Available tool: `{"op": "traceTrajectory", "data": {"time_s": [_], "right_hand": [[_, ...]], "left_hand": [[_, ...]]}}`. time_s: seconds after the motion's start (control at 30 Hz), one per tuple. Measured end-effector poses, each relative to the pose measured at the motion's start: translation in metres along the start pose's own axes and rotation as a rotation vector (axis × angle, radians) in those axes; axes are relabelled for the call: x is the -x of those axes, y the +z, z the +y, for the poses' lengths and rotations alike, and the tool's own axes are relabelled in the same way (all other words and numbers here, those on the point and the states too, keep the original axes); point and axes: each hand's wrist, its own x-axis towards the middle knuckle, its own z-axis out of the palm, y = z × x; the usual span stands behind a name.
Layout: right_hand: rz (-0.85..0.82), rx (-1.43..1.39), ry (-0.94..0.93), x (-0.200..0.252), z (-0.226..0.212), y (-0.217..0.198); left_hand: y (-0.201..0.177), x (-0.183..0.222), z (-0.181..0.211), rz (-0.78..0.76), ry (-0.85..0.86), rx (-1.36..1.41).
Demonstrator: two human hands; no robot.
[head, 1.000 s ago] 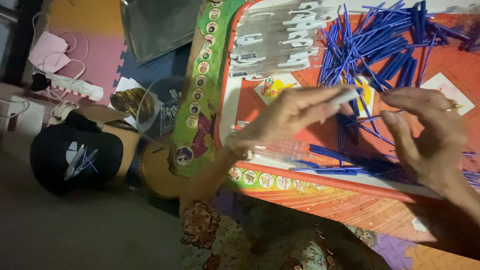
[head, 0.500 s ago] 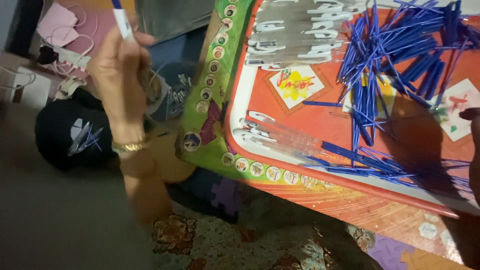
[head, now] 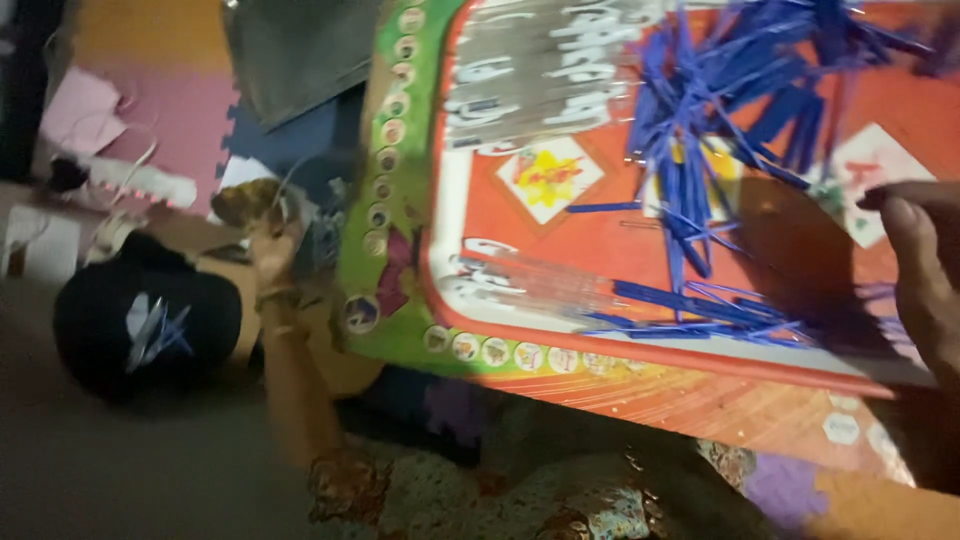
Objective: The person inserts ink refills into pen barrels and attaches clips by hand on a tray.
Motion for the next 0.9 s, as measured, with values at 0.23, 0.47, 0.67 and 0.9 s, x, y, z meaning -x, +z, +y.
{"op": "traceTrajectory", "data": {"time_s": [0.23,0.47,0.67,0.9], "right_hand": [[0.049,0.046,-0.027,-0.007,-0.001,-0.018],[0.027,0.149,-0.100,-0.014,0.046,-0.012],[-0.212,0.245,-0.277,-0.017,-0.003,0.023],[-0.377,0.710,-0.426,-0.011,-0.004,0.053]], "left_hand": [[0.075,0.011,-0.146,0.312,1.222,-2.797],[0.087,0.010,-0.446,-1.104,1.007,-2.770],[-0.014,-0.033,-0.542,-1.407,0.448,-2.693],[-0.049,-0.036,-0.560,-1.442,0.443,-2.839]]}}
